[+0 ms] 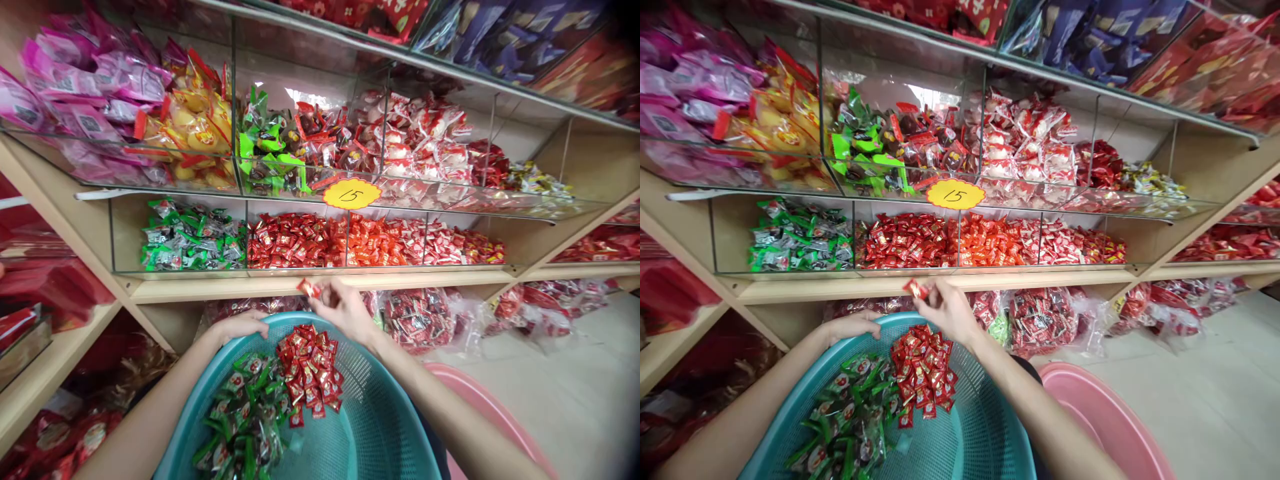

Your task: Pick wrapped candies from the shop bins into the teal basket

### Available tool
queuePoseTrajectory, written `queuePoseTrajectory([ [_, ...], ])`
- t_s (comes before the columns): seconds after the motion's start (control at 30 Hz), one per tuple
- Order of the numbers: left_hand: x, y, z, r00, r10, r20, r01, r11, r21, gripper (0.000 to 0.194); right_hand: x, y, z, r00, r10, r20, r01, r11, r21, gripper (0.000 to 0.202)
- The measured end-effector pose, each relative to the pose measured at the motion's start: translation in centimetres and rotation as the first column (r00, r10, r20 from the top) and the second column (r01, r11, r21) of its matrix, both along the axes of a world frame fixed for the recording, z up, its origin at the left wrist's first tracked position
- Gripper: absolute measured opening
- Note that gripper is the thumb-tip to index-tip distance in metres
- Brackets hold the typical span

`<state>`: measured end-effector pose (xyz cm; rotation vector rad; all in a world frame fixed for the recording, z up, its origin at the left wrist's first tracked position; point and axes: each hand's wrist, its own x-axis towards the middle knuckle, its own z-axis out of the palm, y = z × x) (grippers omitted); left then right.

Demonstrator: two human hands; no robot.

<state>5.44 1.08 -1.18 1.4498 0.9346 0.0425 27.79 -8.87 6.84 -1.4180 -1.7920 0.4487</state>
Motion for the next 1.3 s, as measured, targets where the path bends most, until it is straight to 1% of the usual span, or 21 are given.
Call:
queuePoseTrajectory([
  [0.1, 0.1, 0.0, 0.0, 1.0, -0.006, -0.014, 0.007, 1.0, 0.021, 0.023, 1.8, -3.5, -3.4, 0.982, 0.031, 0.187, -0.004, 0.99, -0.143, 0.025],
  [0.17, 0.0, 0.0, 0.0, 1.0, -0.003, -0.022, 0.003, 0.999, 0.036, 0.023, 2.9, -4.7, -5.1, 0.94, 0.032, 0.341, 0.038, 0.98, -0.197, 0.025],
  [0.2, 0.0, 0.0, -0.1, 1.0, -0.001, -0.019, 0.002, 0.999, 0.039, 0.024, 3.4, -5.0, -5.6, 0.91, 0.03, 0.414, 0.063, 0.976, -0.208, 0.026],
  [0.27, -0.1, 0.1, -0.1, 1.0, -0.001, -0.01, 0.001, 0.999, 0.033, 0.027, 4.0, -5.4, -6.0, 0.841, 0.025, 0.541, 0.108, 0.971, -0.212, 0.027],
  [0.33, -0.1, 0.1, -0.1, 1.0, 0.0, -0.006, 0.001, 1.0, 0.022, 0.029, 4.1, -5.4, -6.0, 0.766, 0.025, 0.642, 0.137, 0.97, -0.202, 0.027],
  [0.47, 0.0, 0.0, 0.0, 1.0, 0.01, -0.021, -0.009, 0.999, 0.03, 0.029, 3.5, -5.0, -5.6, 0.644, 0.035, 0.764, 0.144, 0.976, -0.166, 0.025],
  [0.6, 0.1, 0.0, 0.1, 0.999, 0.008, -0.033, -0.006, 0.999, 0.054, 0.024, 2.9, -4.4, -5.8, 0.579, 0.029, 0.815, 0.13, 0.983, -0.128, 0.02],
  [0.73, 0.1, -0.1, 0.1, 0.999, 0.002, -0.047, 0.001, 0.999, 0.052, 0.019, 2.7, -4.2, -6.4, 0.553, 0.045, 0.832, 0.101, 0.988, -0.12, 0.019],
  [0.93, 0.0, 0.1, -0.1, 0.999, -0.012, -0.033, 0.014, 0.996, 0.085, 0.022, 2.7, -4.2, -6.8, 0.545, 0.044, 0.838, 0.078, 0.992, -0.103, 0.021],
  [1.07, 0.0, 0.1, 0.0, 0.999, -0.03, -0.027, 0.033, 0.995, 0.094, 0.025, 2.6, -4.1, -7.0, 0.551, 0.051, 0.833, 0.049, 0.994, -0.093, 0.018],
  [1.2, -0.1, 0.1, -0.1, 1.0, -0.021, -0.019, 0.022, 0.996, 0.083, 0.023, 2.3, -4.1, -7.1, 0.559, 0.077, 0.826, 0.034, 0.993, -0.115, 0.015],
  [1.3, -0.1, 0.1, -0.2, 1.0, -0.007, -0.011, 0.008, 0.997, 0.074, 0.024, 2.0, -4.0, -7.3, 0.548, 0.086, 0.832, 0.006, 0.994, -0.107, 0.017],
])
